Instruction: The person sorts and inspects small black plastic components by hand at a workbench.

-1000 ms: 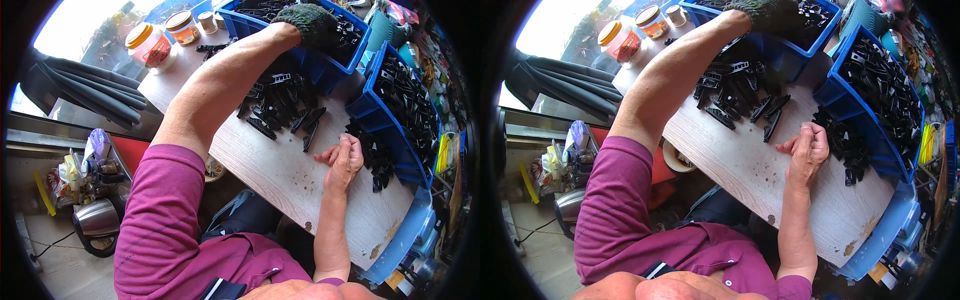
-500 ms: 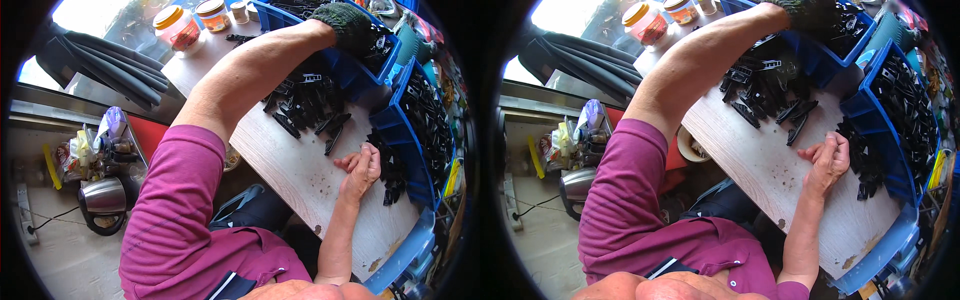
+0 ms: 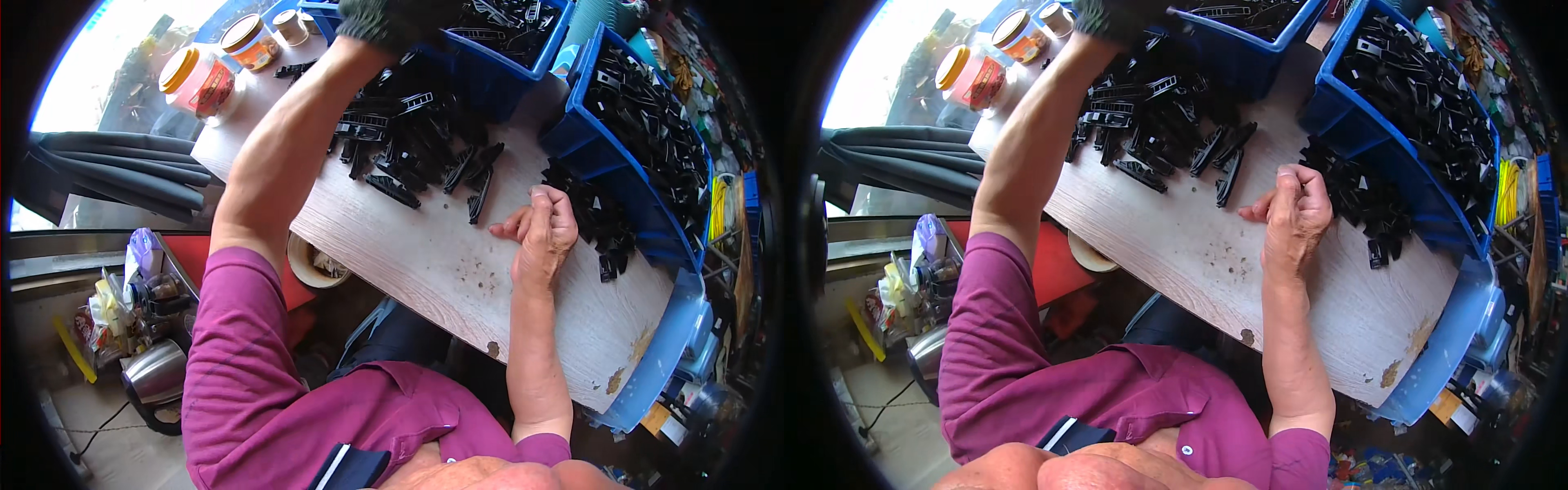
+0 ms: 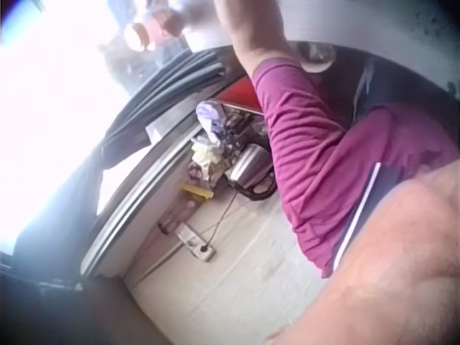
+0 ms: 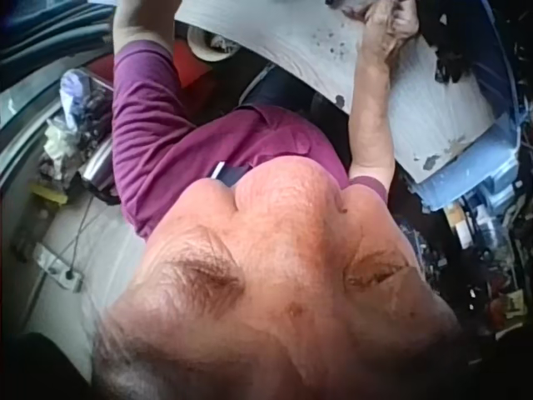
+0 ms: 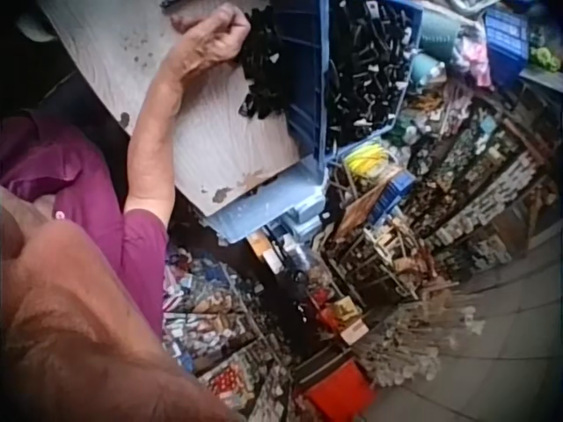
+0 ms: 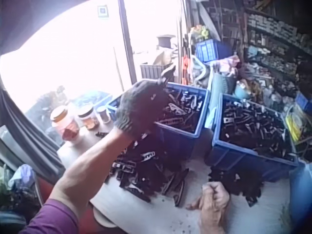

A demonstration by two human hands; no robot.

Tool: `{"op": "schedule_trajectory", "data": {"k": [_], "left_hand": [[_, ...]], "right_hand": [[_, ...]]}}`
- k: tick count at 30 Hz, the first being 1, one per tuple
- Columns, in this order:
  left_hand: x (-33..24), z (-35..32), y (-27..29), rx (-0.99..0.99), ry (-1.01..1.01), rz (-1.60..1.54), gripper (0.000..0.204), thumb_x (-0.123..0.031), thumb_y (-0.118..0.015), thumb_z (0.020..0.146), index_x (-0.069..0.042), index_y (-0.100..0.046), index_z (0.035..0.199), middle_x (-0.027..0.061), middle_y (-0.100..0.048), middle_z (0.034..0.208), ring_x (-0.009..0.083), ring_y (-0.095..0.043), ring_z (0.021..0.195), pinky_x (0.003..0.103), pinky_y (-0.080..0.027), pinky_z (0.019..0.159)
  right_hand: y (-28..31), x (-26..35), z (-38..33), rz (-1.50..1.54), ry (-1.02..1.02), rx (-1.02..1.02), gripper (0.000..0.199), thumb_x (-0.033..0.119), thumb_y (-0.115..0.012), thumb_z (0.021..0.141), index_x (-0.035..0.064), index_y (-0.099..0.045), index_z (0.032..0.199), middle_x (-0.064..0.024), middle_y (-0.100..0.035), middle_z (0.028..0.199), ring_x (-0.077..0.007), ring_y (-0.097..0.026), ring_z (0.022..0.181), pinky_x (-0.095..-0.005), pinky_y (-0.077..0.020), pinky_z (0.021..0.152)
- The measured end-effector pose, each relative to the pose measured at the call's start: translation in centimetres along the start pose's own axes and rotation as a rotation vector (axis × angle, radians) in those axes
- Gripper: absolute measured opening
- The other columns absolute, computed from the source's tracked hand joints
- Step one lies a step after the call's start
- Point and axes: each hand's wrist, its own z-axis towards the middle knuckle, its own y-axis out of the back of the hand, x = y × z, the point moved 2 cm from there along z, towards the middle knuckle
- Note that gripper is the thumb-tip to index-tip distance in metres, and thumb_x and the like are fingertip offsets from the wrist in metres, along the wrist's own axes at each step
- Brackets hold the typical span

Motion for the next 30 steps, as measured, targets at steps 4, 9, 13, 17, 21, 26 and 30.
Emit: {"op": "schedule_trajectory", "data": {"k": [4,9,13,17,21,26,30], "left_hand": [[-0.7,-5.4,0.2,-0.145,0.279,-0.199,0.030,-0.024,-0.072,0.084,-0.012,-0.065,0.110,0.0135,-0.067,0.107,0.0329,-0.063,0.102,0.044,-0.053,0.084],[-1.1,-10.8,2.0,-0.086,0.297,-0.202,0.025,-0.027,-0.073,0.086,-0.014,-0.070,0.107,0.0089,-0.069,0.109,0.0295,-0.064,0.103,0.040,-0.053,0.087],[-1.0,-11.4,2.4,0.041,0.262,-0.031,0.022,-0.028,-0.075,0.082,-0.015,-0.071,0.100,0.0089,-0.068,0.105,0.0337,-0.064,0.095,0.044,-0.053,0.083],[-2.9,-10.6,3.2,0.262,0.272,0.023,0.025,-0.022,-0.075,0.083,-0.011,-0.071,0.105,0.0139,-0.067,0.114,0.0347,-0.064,0.103,0.042,-0.053,0.088],[-2.6,-11.2,3.9,0.278,0.294,-0.025,0.027,-0.021,-0.076,0.082,-0.010,-0.071,0.106,0.0151,-0.066,0.114,0.0341,-0.063,0.106,0.042,-0.052,0.091],[-1.3,-12.3,4.2,-0.012,0.313,-0.161,0.031,-0.030,-0.077,0.079,-0.010,-0.071,0.102,0.0134,-0.067,0.113,0.0342,-0.063,0.103,0.045,-0.052,0.087],[-2.1,-8.4,5.0,0.033,0.042,0.070,0.030,-0.013,-0.077,0.083,-0.010,-0.068,0.111,0.0130,-0.068,0.111,0.0297,-0.065,0.103,0.038,-0.053,0.087]], "right_hand": [[-0.1,-0.1,0.2,-0.046,0.023,0.010,0.017,0.020,-0.056,0.096,0.0028,-0.060,0.096,0.0013,-0.043,0.053,-0.0092,-0.050,0.049,-0.0331,-0.0569,0.046],[-0.3,-0.1,0.1,-0.008,0.033,0.022,0.017,0.019,-0.056,0.095,0.0025,-0.060,0.095,0.0010,-0.043,0.053,-0.0090,-0.050,0.049,-0.0331,-0.0575,0.046],[-0.6,0.0,-0.1,0.013,0.024,0.038,0.017,0.019,-0.056,0.096,0.0023,-0.060,0.095,0.0012,-0.043,0.053,-0.0088,-0.050,0.048,-0.0332,-0.0577,0.046],[0.0,-0.4,-0.2,-0.009,0.025,0.026,0.017,0.018,-0.056,0.096,0.0024,-0.060,0.096,0.0016,-0.043,0.053,-0.0086,-0.050,0.048,-0.0329,-0.0579,0.046],[-0.3,-0.6,-0.5,0.018,-0.007,0.046,0.016,0.018,-0.056,0.097,0.0028,-0.060,0.096,0.0018,-0.043,0.052,-0.0084,-0.050,0.048,-0.0327,-0.0577,0.046],[-0.8,-1.1,-1.0,-0.009,-0.016,0.071,0.016,0.019,-0.056,0.097,0.0027,-0.059,0.096,0.0017,-0.043,0.052,-0.0080,-0.049,0.048,-0.0328,-0.0572,0.046],[-0.8,-1.9,-1.2,-0.003,-0.048,0.060,0.017,0.019,-0.057,0.097,0.0028,-0.059,0.095,0.0017,-0.042,0.052,-0.0081,-0.049,0.048,-0.0330,-0.0572,0.047]]}}
